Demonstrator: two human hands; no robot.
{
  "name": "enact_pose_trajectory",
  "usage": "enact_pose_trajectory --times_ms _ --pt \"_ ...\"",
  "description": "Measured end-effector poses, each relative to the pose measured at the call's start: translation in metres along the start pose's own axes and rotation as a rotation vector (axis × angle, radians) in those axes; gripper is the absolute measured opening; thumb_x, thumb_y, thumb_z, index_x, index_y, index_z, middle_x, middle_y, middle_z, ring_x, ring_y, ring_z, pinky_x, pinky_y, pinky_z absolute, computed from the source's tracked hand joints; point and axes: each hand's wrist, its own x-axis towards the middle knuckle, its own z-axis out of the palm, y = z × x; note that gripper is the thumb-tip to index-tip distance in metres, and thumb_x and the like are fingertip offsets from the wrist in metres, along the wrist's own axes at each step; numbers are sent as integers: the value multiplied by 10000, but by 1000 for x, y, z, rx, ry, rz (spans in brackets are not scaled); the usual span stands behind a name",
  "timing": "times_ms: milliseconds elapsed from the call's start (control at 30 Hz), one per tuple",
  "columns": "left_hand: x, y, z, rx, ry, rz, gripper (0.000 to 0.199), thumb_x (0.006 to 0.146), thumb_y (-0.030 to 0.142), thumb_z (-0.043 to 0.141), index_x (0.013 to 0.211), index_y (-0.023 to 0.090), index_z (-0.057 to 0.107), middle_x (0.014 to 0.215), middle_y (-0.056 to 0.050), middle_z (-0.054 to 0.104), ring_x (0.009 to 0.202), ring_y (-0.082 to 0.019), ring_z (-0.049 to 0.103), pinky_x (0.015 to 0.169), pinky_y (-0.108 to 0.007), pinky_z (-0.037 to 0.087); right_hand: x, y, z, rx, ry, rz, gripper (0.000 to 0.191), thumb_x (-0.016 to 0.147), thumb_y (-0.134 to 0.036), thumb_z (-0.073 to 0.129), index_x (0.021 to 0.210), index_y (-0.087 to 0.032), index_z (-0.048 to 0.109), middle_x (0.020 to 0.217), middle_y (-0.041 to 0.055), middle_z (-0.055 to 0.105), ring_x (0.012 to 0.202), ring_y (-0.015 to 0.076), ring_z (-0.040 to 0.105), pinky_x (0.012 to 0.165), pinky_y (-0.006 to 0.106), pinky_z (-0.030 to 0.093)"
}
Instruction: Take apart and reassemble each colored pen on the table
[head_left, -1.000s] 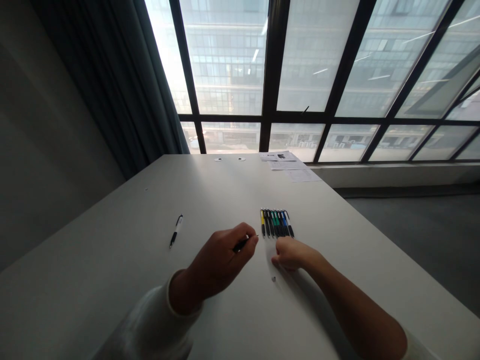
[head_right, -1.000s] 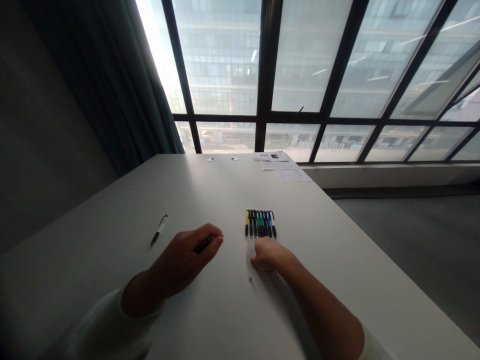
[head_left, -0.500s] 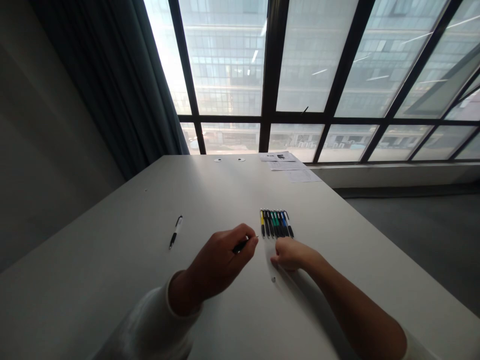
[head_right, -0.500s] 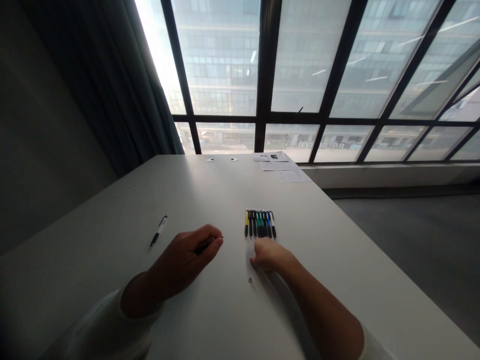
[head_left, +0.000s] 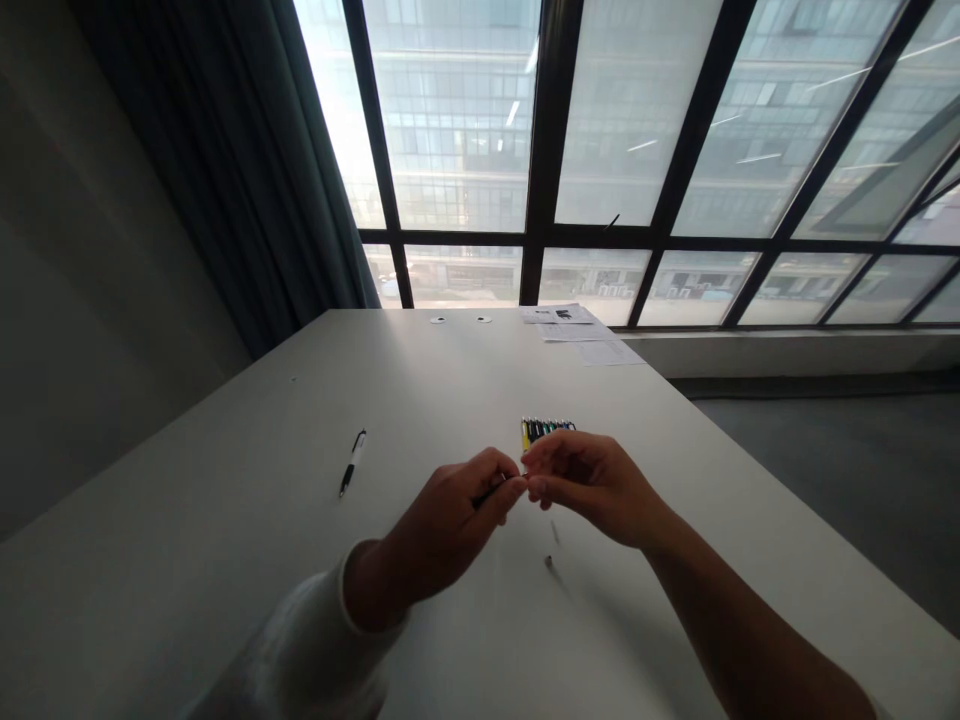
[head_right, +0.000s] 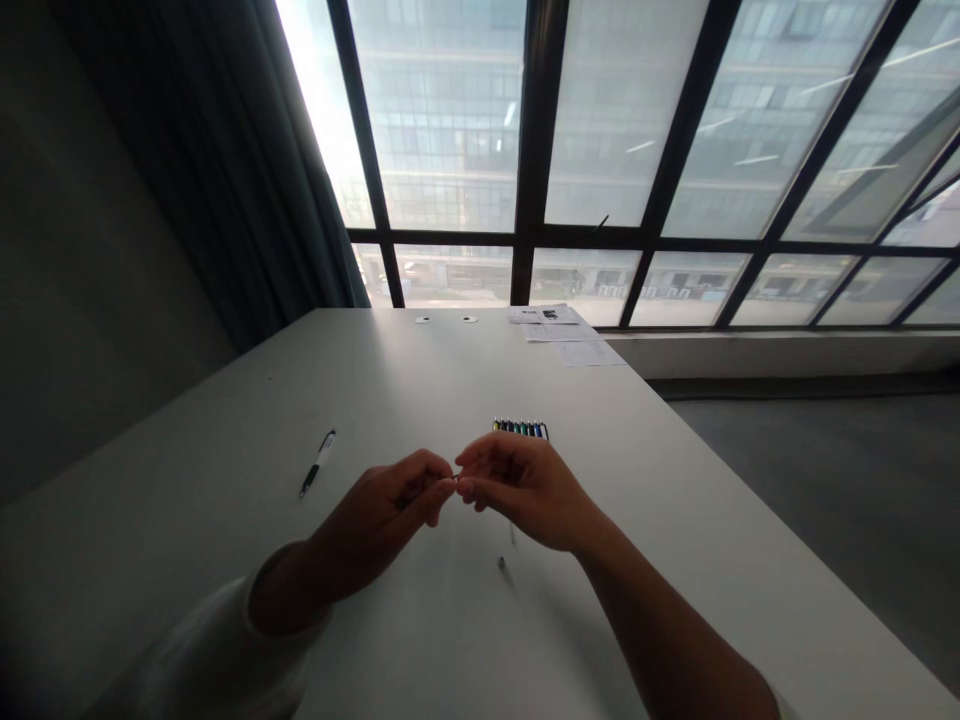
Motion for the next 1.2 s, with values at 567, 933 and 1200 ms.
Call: enact_pose_trajectory --times_ms 567,933,1200 --pt "8 -16 -4 -60 -45 -134 256 959 437 512 948 194 593 750 17 691 506 -79 489 540 -210 391 -1 -7 -56 39 244 56 161 832 -288 692 812 -171 583 706 -8 636 604 114 604 572 239 502" --pt "11 -30 5 -79 25 -238 232 933 420 515 998 200 552 602 46 594 539 -128 603 538 -224 448 15 79 -60 -671 -185 924 173 745 -115 580 574 -136 558 513 4 567 420 122 550 430 230 461" --pt "16 -40 10 -173 61 -397 262 853 454 594 893 209 510 699 27 660 584 -169 706 565 -251 512 16 88 -54 -839 -185 991 226 756 -157 639 545 -127 563 518 36 589 455 149 584 449 246 483"
